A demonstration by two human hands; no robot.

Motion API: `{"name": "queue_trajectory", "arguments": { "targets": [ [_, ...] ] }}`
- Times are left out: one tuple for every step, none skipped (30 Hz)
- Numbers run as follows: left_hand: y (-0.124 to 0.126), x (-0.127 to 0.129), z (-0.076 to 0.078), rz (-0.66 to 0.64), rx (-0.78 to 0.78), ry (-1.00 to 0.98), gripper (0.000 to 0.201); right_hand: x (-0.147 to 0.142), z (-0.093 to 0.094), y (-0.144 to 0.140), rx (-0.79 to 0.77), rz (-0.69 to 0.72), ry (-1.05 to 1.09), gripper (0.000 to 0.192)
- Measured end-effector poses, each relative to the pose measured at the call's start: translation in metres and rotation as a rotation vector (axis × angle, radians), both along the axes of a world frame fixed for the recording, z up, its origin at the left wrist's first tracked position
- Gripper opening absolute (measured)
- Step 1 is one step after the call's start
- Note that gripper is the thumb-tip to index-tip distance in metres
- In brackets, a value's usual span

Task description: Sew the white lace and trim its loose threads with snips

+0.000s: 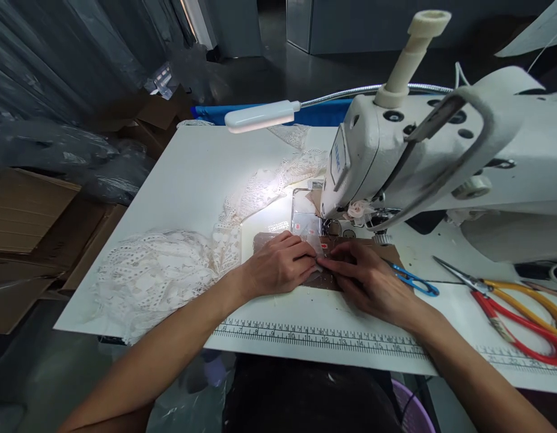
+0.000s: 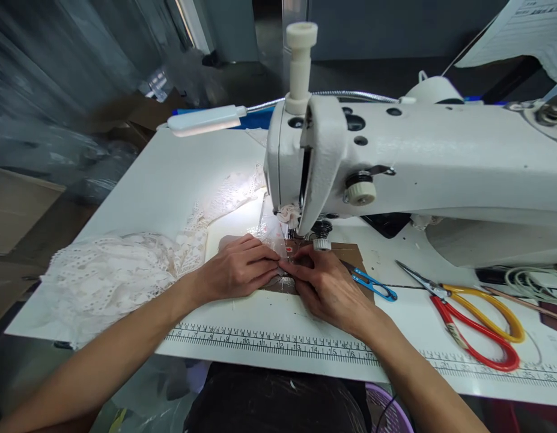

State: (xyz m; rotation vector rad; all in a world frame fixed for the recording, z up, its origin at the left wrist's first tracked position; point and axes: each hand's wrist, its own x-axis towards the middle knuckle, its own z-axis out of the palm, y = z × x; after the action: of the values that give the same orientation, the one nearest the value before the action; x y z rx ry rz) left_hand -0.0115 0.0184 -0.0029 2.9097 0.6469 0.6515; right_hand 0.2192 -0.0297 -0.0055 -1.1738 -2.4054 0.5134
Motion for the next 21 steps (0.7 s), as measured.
{"name": "queue_trajectory", "arguments": {
  "targets": [
    [0.000, -0.001, 0.001, -0.006, -0.024, 0.003, 0.017, -0.001, -0.001, 0.000, 0.027, 0.002, -0.016, 0.041],
    [0.000, -0.001, 0.003, -0.012, -0.048, -0.002, 0.016, -0.002, -0.002, -0.001, 0.051, 0.001, -0.028, 0.040],
    [0.000, -0.002, 0.004, -0.016, -0.067, -0.017, 0.016, -0.002, -0.002, -0.001, 0.068, -0.002, -0.038, 0.039],
    [0.001, -0.002, 0.006, -0.015, -0.078, -0.040, 0.015, -0.003, -0.003, -0.001, 0.081, -0.007, -0.047, 0.038],
    [0.002, -0.002, 0.007, -0.006, -0.077, -0.069, 0.015, -0.003, -0.003, -0.002, 0.090, -0.013, -0.056, 0.039],
    [0.003, -0.002, 0.008, 0.012, -0.062, -0.095, 0.014, -0.004, -0.003, -0.002, 0.096, -0.016, -0.064, 0.040],
    [0.005, -0.001, 0.010, 0.036, -0.035, -0.112, 0.013, -0.005, -0.003, -0.003, 0.102, -0.018, -0.070, 0.040],
    [0.008, -0.001, 0.011, 0.062, 0.001, -0.117, 0.014, -0.005, -0.003, -0.003, 0.107, -0.020, -0.075, 0.041],
    [0.010, 0.000, 0.011, 0.082, 0.040, -0.107, 0.016, -0.006, -0.003, -0.004, 0.112, -0.022, -0.080, 0.041],
    [0.013, 0.002, 0.011, 0.089, 0.079, -0.085, 0.017, -0.007, -0.003, -0.004, 0.118, -0.025, -0.086, 0.041],
    [0.016, 0.003, 0.010, 0.083, 0.114, -0.054, 0.018, -0.007, -0.003, -0.005, 0.122, -0.029, -0.095, 0.041],
    [0.018, 0.004, 0.009, 0.069, 0.143, -0.018, 0.018, -0.008, -0.002, -0.005, 0.126, -0.033, -0.106, 0.040],
    [0.021, 0.006, 0.008, 0.054, 0.165, 0.020, 0.019, -0.008, -0.002, -0.006, 0.130, -0.037, -0.116, 0.039],
    [0.023, 0.007, 0.006, 0.043, 0.180, 0.055, 0.019, -0.009, -0.002, -0.006, 0.135, -0.041, -0.123, 0.038],
    [0.024, 0.008, 0.004, 0.038, 0.186, 0.084, 0.020, -0.009, -0.002, -0.007, 0.140, -0.045, -0.126, 0.038],
    [0.025, 0.008, 0.003, 0.040, 0.185, 0.106, 0.021, -0.010, -0.002, -0.007, 0.146, -0.048, -0.127, 0.037],
    [0.025, 0.009, 0.001, 0.044, 0.179, 0.121, 0.022, -0.010, -0.002, -0.007, 0.151, -0.049, -0.127, 0.036],
    [0.025, 0.009, 0.000, 0.049, 0.171, 0.130, 0.022, -0.010, -0.003, -0.007, 0.155, -0.050, -0.128, 0.036],
    [0.025, 0.009, -0.001, 0.052, 0.163, 0.133, 0.023, -0.010, -0.003, -0.007, 0.157, -0.050, -0.131, 0.036],
    [0.025, 0.008, -0.001, 0.054, 0.156, 0.133, 0.023, -0.010, -0.004, -0.007, 0.158, -0.051, -0.134, 0.036],
    [0.025, 0.007, -0.002, 0.054, 0.148, 0.130, 0.024, -0.010, -0.004, -0.007, 0.156, -0.051, -0.138, 0.035]
  ]
}}
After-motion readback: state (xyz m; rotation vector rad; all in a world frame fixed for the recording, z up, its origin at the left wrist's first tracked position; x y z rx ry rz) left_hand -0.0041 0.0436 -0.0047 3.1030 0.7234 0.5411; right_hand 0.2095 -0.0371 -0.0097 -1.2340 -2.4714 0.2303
